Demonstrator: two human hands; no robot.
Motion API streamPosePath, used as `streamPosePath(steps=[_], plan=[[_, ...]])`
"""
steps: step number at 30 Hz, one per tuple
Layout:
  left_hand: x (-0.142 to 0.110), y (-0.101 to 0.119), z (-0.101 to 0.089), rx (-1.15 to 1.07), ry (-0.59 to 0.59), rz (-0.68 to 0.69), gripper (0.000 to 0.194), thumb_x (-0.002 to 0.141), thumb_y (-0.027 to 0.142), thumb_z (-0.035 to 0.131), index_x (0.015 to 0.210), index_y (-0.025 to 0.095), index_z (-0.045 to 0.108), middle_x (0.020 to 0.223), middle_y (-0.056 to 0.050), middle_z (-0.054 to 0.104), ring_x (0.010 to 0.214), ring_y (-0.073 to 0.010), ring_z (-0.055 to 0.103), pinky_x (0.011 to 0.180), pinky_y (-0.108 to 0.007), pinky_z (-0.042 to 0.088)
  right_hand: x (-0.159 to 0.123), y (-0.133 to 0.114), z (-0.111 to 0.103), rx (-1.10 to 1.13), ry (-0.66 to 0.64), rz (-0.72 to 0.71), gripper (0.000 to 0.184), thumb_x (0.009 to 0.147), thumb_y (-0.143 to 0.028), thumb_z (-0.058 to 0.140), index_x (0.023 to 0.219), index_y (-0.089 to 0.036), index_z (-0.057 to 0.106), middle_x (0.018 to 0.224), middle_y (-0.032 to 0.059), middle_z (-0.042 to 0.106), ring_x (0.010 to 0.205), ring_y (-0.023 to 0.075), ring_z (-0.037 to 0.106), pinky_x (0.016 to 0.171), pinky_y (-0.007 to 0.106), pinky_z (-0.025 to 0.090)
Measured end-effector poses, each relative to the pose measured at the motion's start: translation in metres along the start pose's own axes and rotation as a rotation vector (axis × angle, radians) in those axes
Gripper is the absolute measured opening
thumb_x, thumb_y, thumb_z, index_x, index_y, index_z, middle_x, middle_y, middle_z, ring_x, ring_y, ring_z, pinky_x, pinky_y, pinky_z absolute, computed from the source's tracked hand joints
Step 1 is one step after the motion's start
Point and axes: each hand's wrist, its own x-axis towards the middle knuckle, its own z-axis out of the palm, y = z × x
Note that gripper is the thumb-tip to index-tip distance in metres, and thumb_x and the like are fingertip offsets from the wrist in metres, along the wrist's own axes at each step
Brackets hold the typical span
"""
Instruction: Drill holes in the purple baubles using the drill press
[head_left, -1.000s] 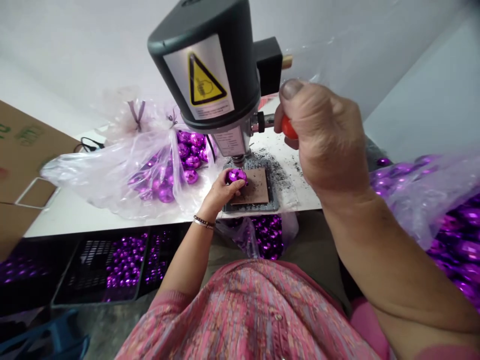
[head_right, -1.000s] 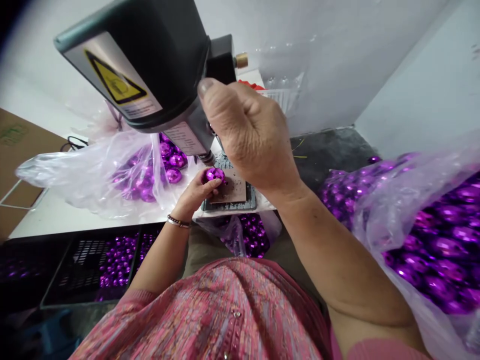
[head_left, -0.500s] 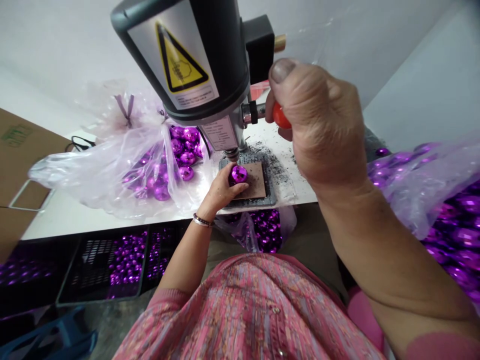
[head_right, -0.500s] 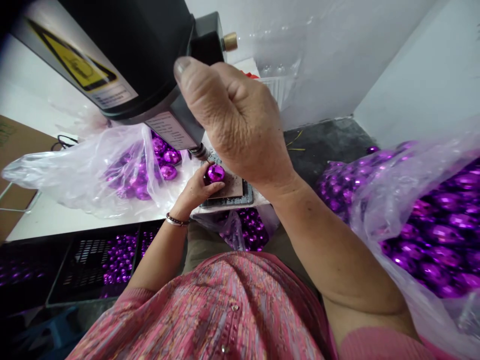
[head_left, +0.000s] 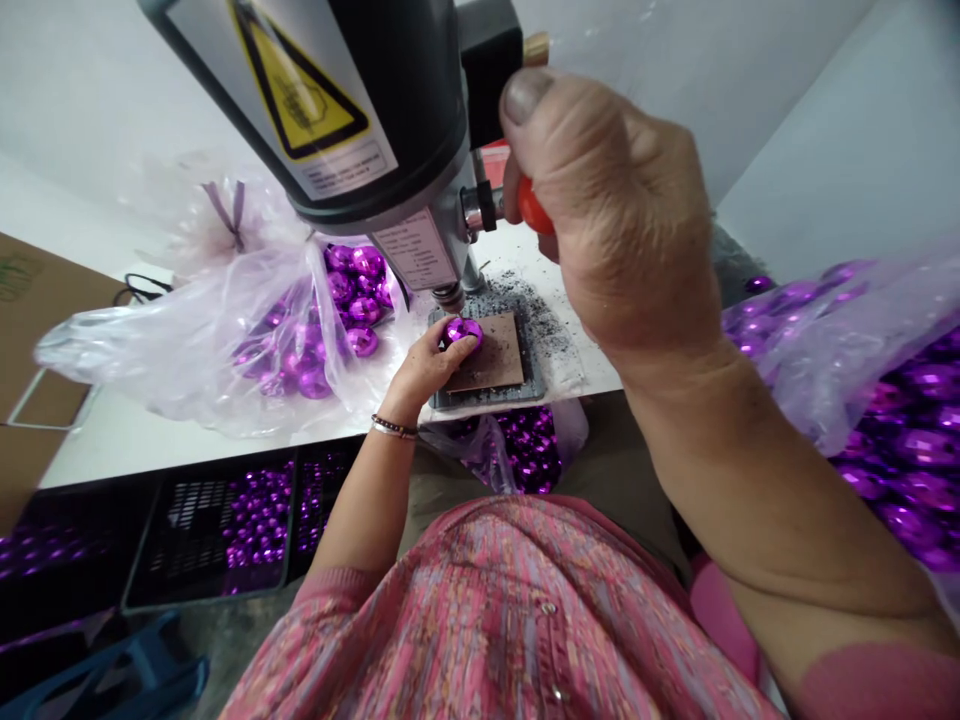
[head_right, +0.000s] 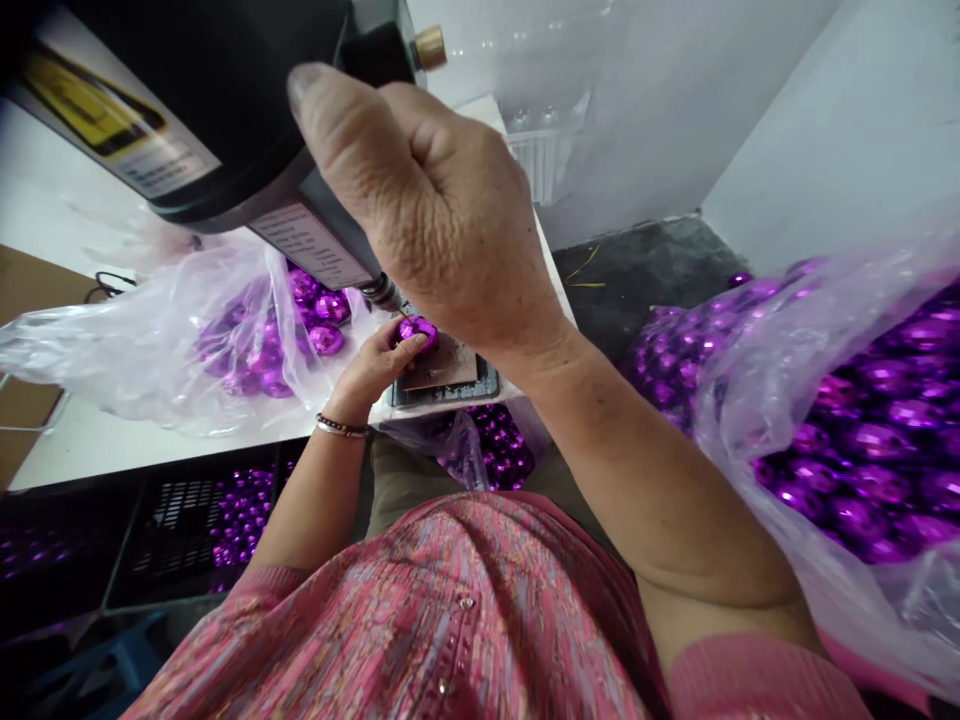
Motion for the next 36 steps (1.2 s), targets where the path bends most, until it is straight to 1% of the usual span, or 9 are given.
streamPosePath(steps=[3,7,11,16,21,25,27,31,36], plan=[[0.0,0.006,0.0,0.08,-0.046,0.009,0.047,0.082,0.041,0.075,0.123,0.018,0.073,0.106,-0.006,0.076,0.096,-0.0217,0.066,0.094,-0.036,0.053,-0.001,0.001,-0.001,-0.015,-0.005,-0.01,0.041,0.102,-0.039,0.049,0.072,-0.011,0.045,0.059,-0.0049,0.029,0.059,-0.0027,0.031,0.061,0.015,0.03],[0.0,0.011,0.004,0.181,-0.05,0.042,0.046,0.081,0.037,0.077,0.122,0.017,0.073,0.107,-0.007,0.076,0.097,-0.0226,0.066,0.095,-0.037,0.052,-0.001,0.004,-0.002,-0.053,0.003,-0.049,0.039,0.102,-0.037,0.049,0.072,-0.011,0.046,0.059,-0.0032,0.029,0.059,-0.0007,0.031,0.061,0.017,0.03],[0.002,0.012,0.009,0.199,-0.018,0.062,0.05,0.076,0.03,0.081,0.123,0.017,0.072,0.11,-0.008,0.076,0.101,-0.0234,0.067,0.097,-0.037,0.052,-0.002,0.003,0.0,-0.075,0.034,-0.031,0.047,0.102,-0.046,0.05,0.07,-0.012,0.045,0.058,-0.0024,0.03,0.058,-0.0003,0.033,0.061,0.019,0.031],[0.003,0.012,0.011,0.091,-0.042,-0.016,0.05,0.073,0.026,0.083,0.12,0.017,0.071,0.103,-0.003,0.075,0.095,-0.0204,0.067,0.09,-0.032,0.053,-0.002,0.006,0.0,-0.104,0.036,-0.003,0.052,0.099,-0.056,0.052,0.072,-0.012,0.045,0.063,-0.0015,0.035,0.061,0.0006,0.035,0.063,0.02,0.034],[0.003,0.011,0.015,0.103,-0.042,-0.024,0.041,0.072,0.025,0.084,0.11,0.015,0.073,0.095,-0.002,0.073,0.09,-0.0201,0.065,0.086,-0.031,0.053,-0.007,0.013,-0.004,-0.172,0.021,-0.047,0.042,0.097,-0.042,0.053,0.067,-0.013,0.045,0.063,-0.0008,0.038,0.061,0.0024,0.034,0.063,0.023,0.029],[0.004,0.009,0.018,0.175,0.027,0.024,0.044,0.071,0.022,0.086,0.113,0.013,0.073,0.11,-0.008,0.073,0.102,-0.023,0.066,0.098,-0.035,0.052,-0.016,0.022,-0.009,-0.204,0.026,-0.063,0.029,0.09,-0.031,0.06,0.067,-0.015,0.05,0.059,-0.0018,0.038,0.058,0.0037,0.031,0.061,0.024,0.03],[0.004,0.008,0.018,0.182,0.029,0.033,0.046,0.071,0.022,0.086,0.115,0.014,0.073,0.112,-0.009,0.073,0.103,-0.0234,0.066,0.099,-0.036,0.053,-0.021,0.028,-0.011,-0.225,0.031,-0.081,0.026,0.089,-0.03,0.06,0.069,-0.015,0.053,0.06,-0.0019,0.04,0.059,0.004,0.034,0.061,0.024,0.031],[0.002,0.006,0.017,0.178,0.013,0.053,0.044,0.073,0.024,0.086,0.114,0.014,0.073,0.11,-0.009,0.074,0.103,-0.0232,0.066,0.099,-0.036,0.053,-0.029,0.034,-0.01,-0.238,0.033,-0.1,0.03,0.092,-0.035,0.057,0.069,-0.015,0.053,0.06,-0.002,0.042,0.058,0.0032,0.036,0.059,0.022,0.031],[0.003,0.002,0.019,0.162,0.031,0.085,0.04,0.074,0.026,0.086,0.111,0.016,0.074,0.111,-0.008,0.073,0.102,-0.0221,0.066,0.099,-0.036,0.053,-0.033,0.039,-0.007,-0.215,0.037,-0.136,0.022,0.09,-0.025,0.053,0.07,-0.015,0.053,0.06,-0.0016,0.041,0.057,0.0029,0.034,0.059,0.022,0.03]])
